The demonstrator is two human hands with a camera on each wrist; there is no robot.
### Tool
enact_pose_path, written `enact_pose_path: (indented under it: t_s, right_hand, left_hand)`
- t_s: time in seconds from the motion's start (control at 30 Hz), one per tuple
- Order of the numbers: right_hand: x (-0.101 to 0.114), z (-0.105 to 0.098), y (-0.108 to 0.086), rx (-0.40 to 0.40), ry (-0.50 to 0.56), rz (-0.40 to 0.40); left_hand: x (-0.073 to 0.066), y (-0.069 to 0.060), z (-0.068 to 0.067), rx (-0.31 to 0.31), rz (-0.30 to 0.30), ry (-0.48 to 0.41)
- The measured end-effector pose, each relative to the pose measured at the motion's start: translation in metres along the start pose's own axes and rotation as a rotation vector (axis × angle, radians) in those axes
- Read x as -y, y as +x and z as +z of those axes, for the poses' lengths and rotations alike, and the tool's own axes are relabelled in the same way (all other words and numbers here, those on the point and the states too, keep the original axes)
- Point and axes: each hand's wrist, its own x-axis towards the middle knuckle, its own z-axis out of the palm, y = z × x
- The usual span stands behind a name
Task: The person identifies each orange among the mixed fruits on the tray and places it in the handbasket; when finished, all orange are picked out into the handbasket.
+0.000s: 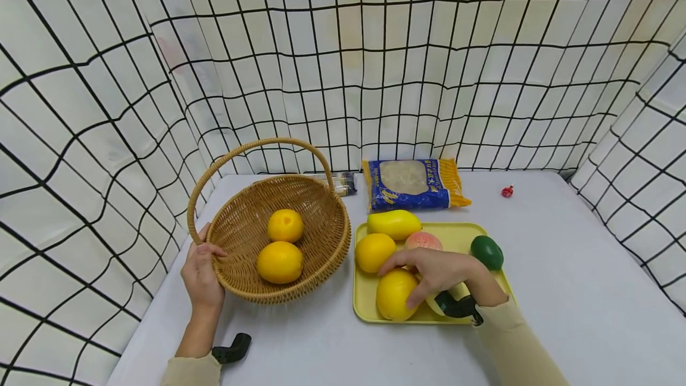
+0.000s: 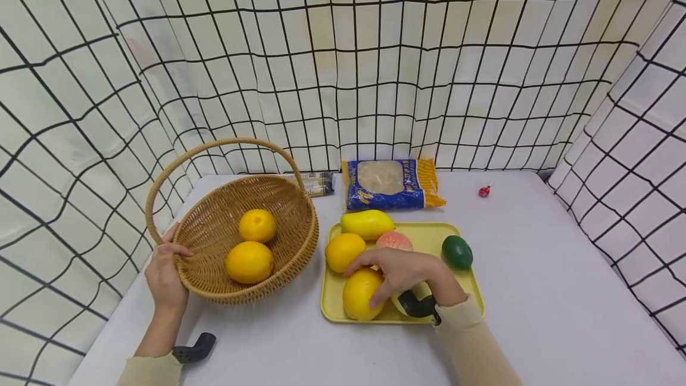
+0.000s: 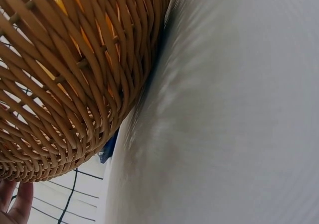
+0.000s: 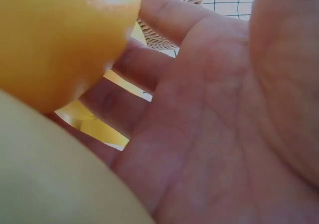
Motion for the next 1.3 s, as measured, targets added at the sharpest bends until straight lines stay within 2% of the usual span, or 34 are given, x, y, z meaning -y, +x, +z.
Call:
enact_pose_path:
  t_s: [0.43,0.57,0.9,1.13,1.3]
  right_hand:
    - [0.007,0.002,0.002,0.036,-0.066,0.134]
    - [0.006,0.003,0.003,0.039,-0.07,0.142]
    - [0.007,0.004,0.002,0.013,-0.076,0.147]
    - [0.01,-0.003,-0.005,-0.05,-0.059,0.063]
    - [0.011,-0.011,-0.009,-0.168,0.03,-0.012]
  left_hand:
    - [0.0,0.0,0.0,-0.006,-0.015,-0.001]
    - [0.0,-0.001,-0.001,-0.005,-0.014,-0.016]
    - [0.001,-0.002,-0.002,-0.001,-0.019,0.03]
    - [-0.001,-0.001,0.0,0.001,-0.017,-0.01]
    - [0.0,-0.001,-0.001,0.004,-0.021,0.005]
